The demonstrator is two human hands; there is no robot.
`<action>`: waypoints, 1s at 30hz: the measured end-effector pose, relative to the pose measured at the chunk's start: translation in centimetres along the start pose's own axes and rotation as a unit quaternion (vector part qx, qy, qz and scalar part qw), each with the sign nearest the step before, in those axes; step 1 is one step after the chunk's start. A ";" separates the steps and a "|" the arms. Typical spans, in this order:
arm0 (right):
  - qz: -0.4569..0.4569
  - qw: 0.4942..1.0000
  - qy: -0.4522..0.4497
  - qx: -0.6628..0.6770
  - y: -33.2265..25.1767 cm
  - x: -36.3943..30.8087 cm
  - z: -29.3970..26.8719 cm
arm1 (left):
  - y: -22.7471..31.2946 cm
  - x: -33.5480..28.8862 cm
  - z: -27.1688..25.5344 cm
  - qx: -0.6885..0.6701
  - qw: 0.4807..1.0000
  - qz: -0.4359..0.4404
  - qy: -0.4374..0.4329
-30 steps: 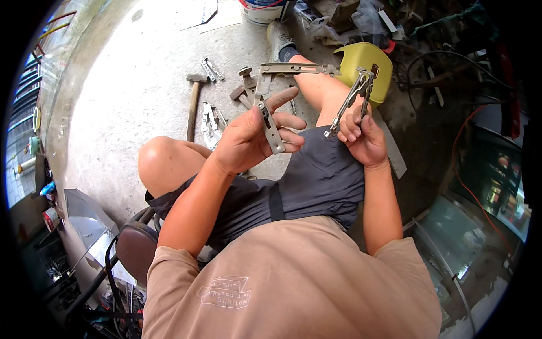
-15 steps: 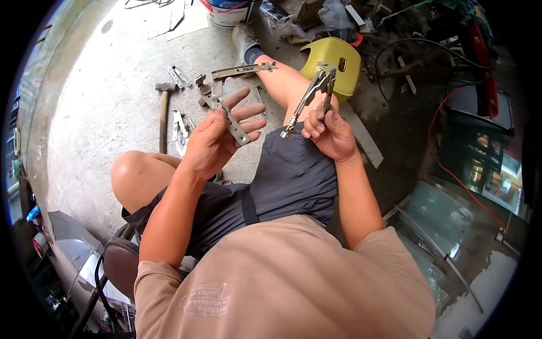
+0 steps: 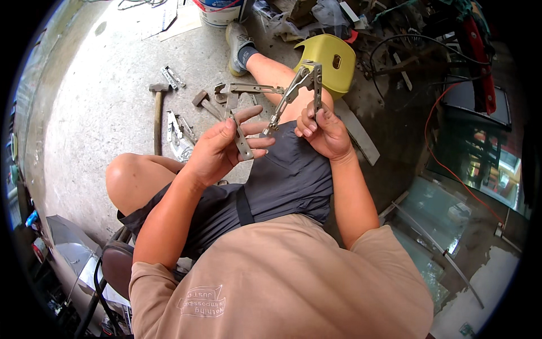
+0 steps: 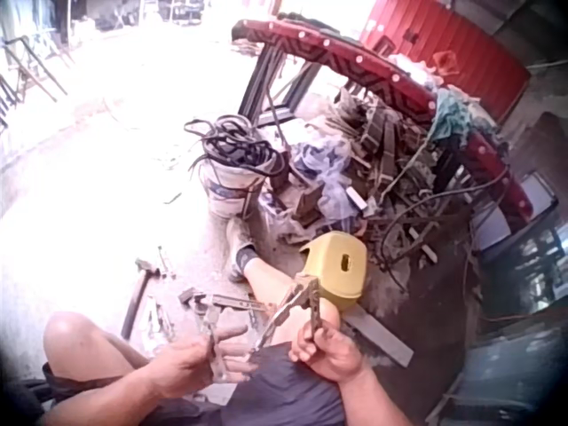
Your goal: The person manipulates and aligns metal hinge components by hand, fitting pieces together and checking their movement while sitting in a workshop area.
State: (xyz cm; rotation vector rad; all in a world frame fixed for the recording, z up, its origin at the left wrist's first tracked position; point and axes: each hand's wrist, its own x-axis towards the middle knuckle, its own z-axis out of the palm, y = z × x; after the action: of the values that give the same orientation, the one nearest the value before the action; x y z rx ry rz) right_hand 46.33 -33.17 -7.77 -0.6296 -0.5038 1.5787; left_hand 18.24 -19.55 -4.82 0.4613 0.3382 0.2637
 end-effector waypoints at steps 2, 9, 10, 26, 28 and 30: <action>0.004 1.000 0.000 -0.001 0.0 -0.1 0.0 | -0.1 0.0 0.1 -0.001 1.000 -0.004 -0.002; 0.005 1.000 0.001 0.003 0.1 -0.1 -0.2 | 0.0 0.1 0.5 -0.002 1.000 -0.003 0.007; 0.007 1.000 0.002 0.006 0.1 -0.1 -0.3 | -0.1 0.1 0.5 -0.006 1.000 -0.002 0.007; -0.095 0.892 0.204 -0.392 3.8 4.0 5.6 | 0.8 -0.7 1.6 0.026 0.997 0.011 -0.071; -0.044 0.928 0.186 -0.321 4.0 4.2 6.1 | 0.8 -0.7 1.7 0.032 0.997 0.021 -0.066; -0.035 0.940 0.186 -0.283 4.3 4.2 6.6 | 1.1 -0.7 1.7 0.037 0.997 0.037 -0.056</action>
State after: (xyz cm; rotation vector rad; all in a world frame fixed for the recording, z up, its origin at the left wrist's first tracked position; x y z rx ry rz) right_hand 38.53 -29.19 -6.00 -1.3049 -0.6881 1.1984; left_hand 18.05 -19.51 -2.65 0.5607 0.2226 0.2959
